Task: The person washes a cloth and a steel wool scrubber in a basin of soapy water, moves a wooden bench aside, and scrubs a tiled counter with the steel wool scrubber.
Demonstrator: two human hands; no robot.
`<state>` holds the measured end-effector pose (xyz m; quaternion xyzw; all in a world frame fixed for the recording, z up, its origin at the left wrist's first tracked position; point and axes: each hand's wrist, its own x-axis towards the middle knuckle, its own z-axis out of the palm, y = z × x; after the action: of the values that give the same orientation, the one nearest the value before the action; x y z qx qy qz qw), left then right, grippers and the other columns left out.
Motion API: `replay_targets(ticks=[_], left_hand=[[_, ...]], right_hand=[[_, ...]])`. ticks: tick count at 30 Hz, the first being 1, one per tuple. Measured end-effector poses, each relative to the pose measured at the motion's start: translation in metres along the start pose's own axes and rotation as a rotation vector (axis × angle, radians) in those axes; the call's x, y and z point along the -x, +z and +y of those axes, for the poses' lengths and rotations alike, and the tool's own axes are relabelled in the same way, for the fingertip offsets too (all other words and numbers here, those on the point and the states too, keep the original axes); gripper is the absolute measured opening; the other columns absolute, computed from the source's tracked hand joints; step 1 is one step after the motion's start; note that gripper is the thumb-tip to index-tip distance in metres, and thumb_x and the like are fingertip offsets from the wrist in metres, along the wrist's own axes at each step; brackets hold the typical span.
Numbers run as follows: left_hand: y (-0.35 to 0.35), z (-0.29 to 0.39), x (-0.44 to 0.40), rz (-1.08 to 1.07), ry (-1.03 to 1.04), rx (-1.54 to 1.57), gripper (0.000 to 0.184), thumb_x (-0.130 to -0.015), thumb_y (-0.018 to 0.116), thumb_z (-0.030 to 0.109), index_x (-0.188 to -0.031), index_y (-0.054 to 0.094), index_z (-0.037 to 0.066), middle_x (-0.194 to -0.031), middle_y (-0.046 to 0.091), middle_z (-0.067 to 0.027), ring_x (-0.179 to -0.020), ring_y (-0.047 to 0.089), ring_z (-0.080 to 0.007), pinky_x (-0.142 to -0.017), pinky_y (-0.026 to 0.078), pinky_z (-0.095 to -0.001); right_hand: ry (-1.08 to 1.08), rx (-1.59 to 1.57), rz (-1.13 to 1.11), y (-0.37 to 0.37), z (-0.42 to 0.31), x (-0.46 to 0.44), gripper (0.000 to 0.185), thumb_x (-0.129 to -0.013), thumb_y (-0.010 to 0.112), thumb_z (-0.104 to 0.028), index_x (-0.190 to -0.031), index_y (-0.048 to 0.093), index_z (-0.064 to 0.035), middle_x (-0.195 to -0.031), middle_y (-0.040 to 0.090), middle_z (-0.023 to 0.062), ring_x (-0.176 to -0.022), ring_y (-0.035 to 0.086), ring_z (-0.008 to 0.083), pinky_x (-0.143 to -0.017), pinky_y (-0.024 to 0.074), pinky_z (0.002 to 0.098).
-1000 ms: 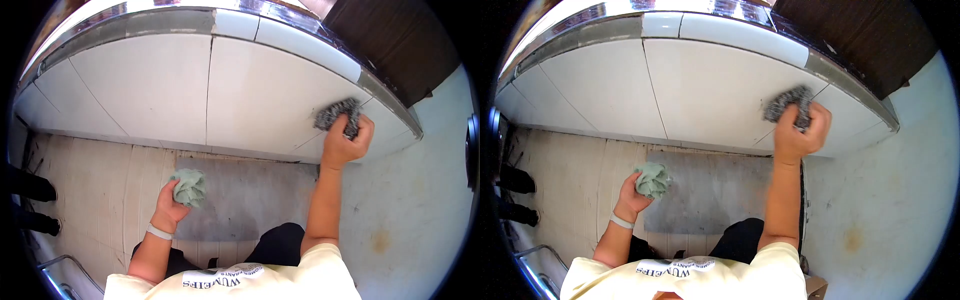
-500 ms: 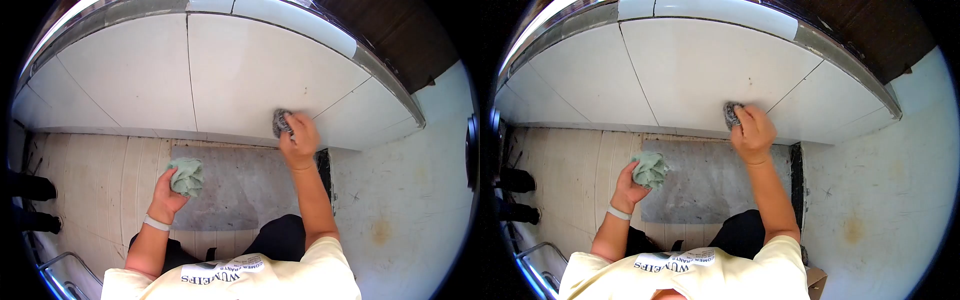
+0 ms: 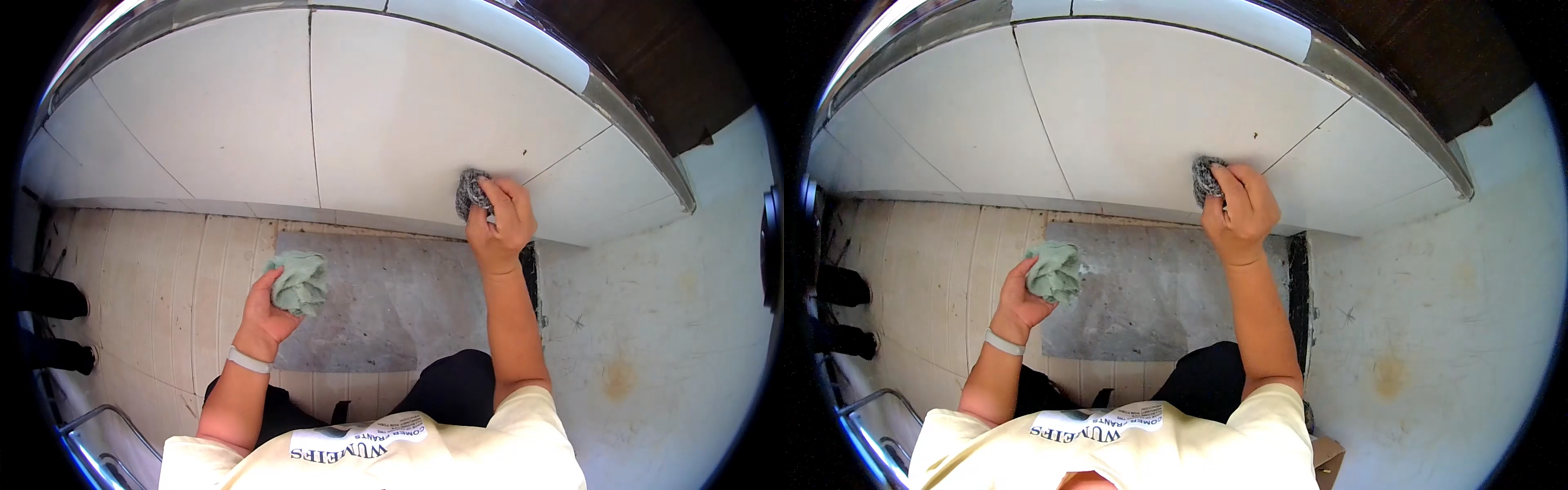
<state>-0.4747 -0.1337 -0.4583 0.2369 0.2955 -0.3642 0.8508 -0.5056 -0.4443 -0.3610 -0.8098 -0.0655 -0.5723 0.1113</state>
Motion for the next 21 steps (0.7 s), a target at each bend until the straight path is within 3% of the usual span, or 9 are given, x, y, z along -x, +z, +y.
replay_targets(ticks=[2, 4, 7, 10, 12, 16, 20, 21], left_hand=[[0.003, -0.001, 0.001, -0.017, 0.010, 0.000, 0.034, -0.083, 0.048, 0.023, -0.112, 0.050, 0.005, -0.111, 0.055, -0.0117, -0.102, 0.051, -0.0287, -0.088, 0.041, -0.0400], [0.004, -0.001, 0.003, 0.000, 0.016, 0.014, 0.034, -0.083, 0.048, 0.023, -0.112, 0.051, 0.005, -0.111, 0.055, -0.0119, -0.101, 0.051, -0.0288, -0.088, 0.041, -0.0401], [0.005, -0.002, 0.004, -0.007, 0.033, -0.012, 0.034, -0.083, 0.048, 0.022, -0.112, 0.050, 0.004, -0.110, 0.055, -0.0122, -0.101, 0.052, -0.0288, -0.088, 0.041, -0.0400], [0.003, -0.002, 0.002, -0.007, 0.024, 0.002, 0.034, -0.083, 0.048, 0.022, -0.112, 0.050, 0.004, -0.111, 0.054, -0.0123, -0.102, 0.051, -0.0285, -0.088, 0.041, -0.0399], [0.001, -0.001, 0.001, -0.009, 0.009, 0.011, 0.033, -0.084, 0.046, 0.021, -0.113, 0.049, 0.004, -0.112, 0.054, -0.0117, -0.103, 0.051, -0.0284, -0.089, 0.040, -0.0403], [0.005, -0.001, 0.005, -0.022, 0.017, 0.008, 0.033, -0.084, 0.044, 0.020, -0.113, 0.048, 0.005, -0.112, 0.054, -0.0113, -0.104, 0.050, -0.0287, -0.090, 0.039, -0.0409], [0.009, -0.002, 0.007, -0.038, 0.011, -0.002, 0.033, -0.084, 0.044, 0.020, -0.113, 0.048, 0.005, -0.112, 0.054, -0.0113, -0.103, 0.050, -0.0286, -0.090, 0.039, -0.0411], [0.008, -0.002, 0.007, -0.044, 0.011, -0.002, 0.033, -0.084, 0.044, 0.021, -0.112, 0.049, 0.005, -0.112, 0.054, -0.0115, -0.103, 0.050, -0.0283, -0.090, 0.039, -0.0403]], right_hand=[[0.003, 0.035, -0.018, -0.009, -0.004, -0.023, 0.031, -0.052, 0.057, 0.005, -0.081, 0.064, -0.0056, -0.079, 0.057, 0.0101, -0.068, 0.056, 0.0236, -0.059, 0.0465, 0.0298], [-0.023, 0.162, 0.179, -0.016, -0.008, -0.060, 0.031, -0.055, 0.060, 0.009, -0.083, 0.063, -0.0044, -0.081, 0.058, 0.0095, -0.071, 0.057, 0.0219, -0.063, 0.0469, 0.0276], [-0.048, 0.114, 0.291, -0.019, -0.012, -0.088, 0.029, -0.058, 0.063, 0.009, -0.083, 0.063, -0.0046, -0.082, 0.058, 0.0089, -0.073, 0.057, 0.0216, -0.063, 0.0468, 0.0274], [0.016, 0.150, 0.264, -0.015, -0.009, -0.063, 0.027, -0.060, 0.062, 0.009, -0.084, 0.062, -0.0039, -0.083, 0.058, 0.0102, -0.074, 0.056, 0.0224, -0.065, 0.0469, 0.0281], [0.011, 0.139, 0.208, -0.013, 0.007, -0.027, 0.032, -0.054, 0.059, 0.006, -0.084, 0.063, -0.0045, -0.082, 0.057, 0.0115, -0.070, 0.056, 0.0237, -0.062, 0.0470, 0.0296], [0.159, 0.074, -0.031, -0.013, 0.038, 0.061, 0.030, -0.055, 0.060, 0.002, -0.084, 0.063, -0.0048, -0.082, 0.057, 0.0134, -0.074, 0.057, 0.0255, -0.063, 0.0481, 0.0301], [0.213, 0.059, -0.084, -0.026, 0.035, 0.036, 0.029, -0.057, 0.059, 0.004, -0.084, 0.063, -0.0042, -0.083, 0.056, 0.0134, -0.076, 0.058, 0.0254, -0.063, 0.0482, 0.0302], [0.180, 0.116, 0.040, -0.032, 0.031, 0.011, 0.028, -0.057, 0.060, 0.005, -0.084, 0.063, -0.0036, -0.084, 0.057, 0.0127, -0.077, 0.057, 0.0246, -0.064, 0.0480, 0.0298]])
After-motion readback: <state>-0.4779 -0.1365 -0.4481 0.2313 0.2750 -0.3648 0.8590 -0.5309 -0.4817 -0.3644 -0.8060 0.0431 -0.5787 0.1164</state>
